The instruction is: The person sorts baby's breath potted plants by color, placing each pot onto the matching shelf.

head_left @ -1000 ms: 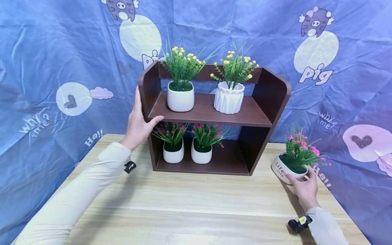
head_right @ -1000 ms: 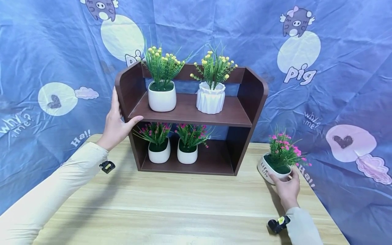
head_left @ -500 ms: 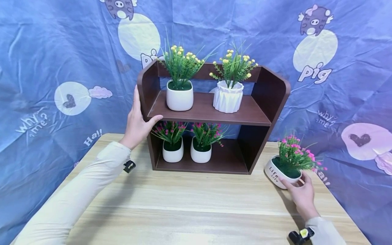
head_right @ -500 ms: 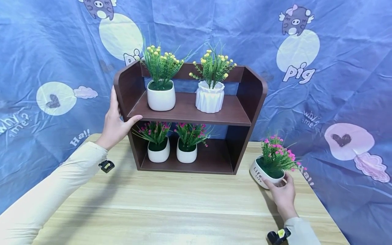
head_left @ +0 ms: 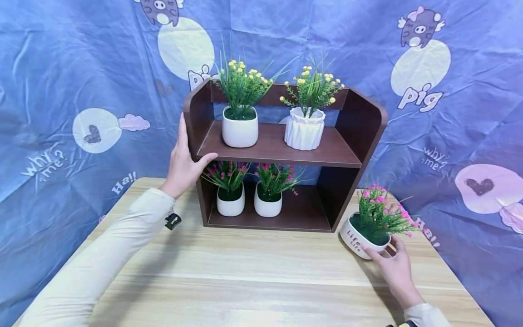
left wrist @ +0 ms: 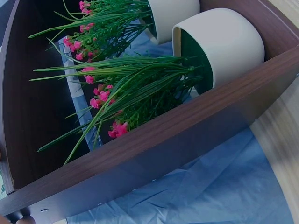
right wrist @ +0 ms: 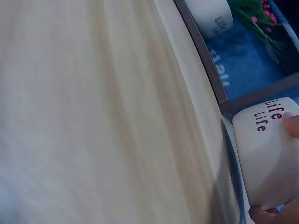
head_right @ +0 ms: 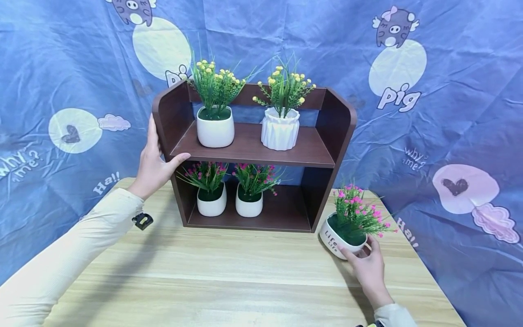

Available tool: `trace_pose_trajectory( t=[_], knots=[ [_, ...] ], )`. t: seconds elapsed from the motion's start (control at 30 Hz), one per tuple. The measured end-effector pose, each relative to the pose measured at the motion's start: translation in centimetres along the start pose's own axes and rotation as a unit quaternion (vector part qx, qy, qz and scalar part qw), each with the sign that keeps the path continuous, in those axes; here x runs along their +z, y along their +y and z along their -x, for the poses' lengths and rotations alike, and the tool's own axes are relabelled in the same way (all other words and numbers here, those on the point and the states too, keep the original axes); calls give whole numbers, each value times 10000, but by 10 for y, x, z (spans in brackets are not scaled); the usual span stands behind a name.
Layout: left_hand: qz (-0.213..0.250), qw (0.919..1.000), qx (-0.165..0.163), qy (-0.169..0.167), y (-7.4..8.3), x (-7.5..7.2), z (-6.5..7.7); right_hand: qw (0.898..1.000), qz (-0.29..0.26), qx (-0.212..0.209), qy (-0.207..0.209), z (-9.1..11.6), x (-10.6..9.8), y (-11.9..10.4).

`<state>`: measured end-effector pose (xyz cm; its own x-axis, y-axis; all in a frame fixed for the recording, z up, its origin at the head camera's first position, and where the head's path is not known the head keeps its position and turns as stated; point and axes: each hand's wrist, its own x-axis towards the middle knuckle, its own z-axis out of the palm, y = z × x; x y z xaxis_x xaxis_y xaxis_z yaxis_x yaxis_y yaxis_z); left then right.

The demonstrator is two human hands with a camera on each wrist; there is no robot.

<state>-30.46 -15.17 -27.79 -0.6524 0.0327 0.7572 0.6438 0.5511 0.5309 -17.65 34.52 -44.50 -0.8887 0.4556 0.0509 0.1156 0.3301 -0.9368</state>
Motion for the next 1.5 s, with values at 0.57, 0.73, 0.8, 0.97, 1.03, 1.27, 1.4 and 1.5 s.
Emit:
trace_pose_trajectory(
  t=[0.57, 0.73, 0.8, 0.97, 1.03, 1.27, 1.4, 1.5],
  knots=[
    [43, 10000, -33, -14, 0, 0, -1, 9987, -197, -272, -378, 23, 8, -6],
    [19, 10000, -7, 3, 1, 0, -1, 9979, -139, -442, -458, 27, 12, -8],
    [14, 10000, -5, 3, 1, 0, -1, 9976, -102, -490, -483, 30, 15, -10],
    [-15, 10000, -44, -24, -1, 0, -1, 9965, -220, -603, -531, 35, 21, -12],
    [-35, 10000, -63, -33, -1, 0, -1, 9961, -301, -627, -547, 36, 23, -11],
    [18, 10000, -34, -17, -2, 1, -1, 9952, -442, -606, -636, 39, 30, -10],
    [12, 10000, -67, -20, -2, 1, -1, 9944, -411, -686, -686, 41, 34, -12],
    [-10, 10000, -93, -31, -1, 0, 0, 9934, -470, -708, -768, 43, 36, -13]
  ],
)
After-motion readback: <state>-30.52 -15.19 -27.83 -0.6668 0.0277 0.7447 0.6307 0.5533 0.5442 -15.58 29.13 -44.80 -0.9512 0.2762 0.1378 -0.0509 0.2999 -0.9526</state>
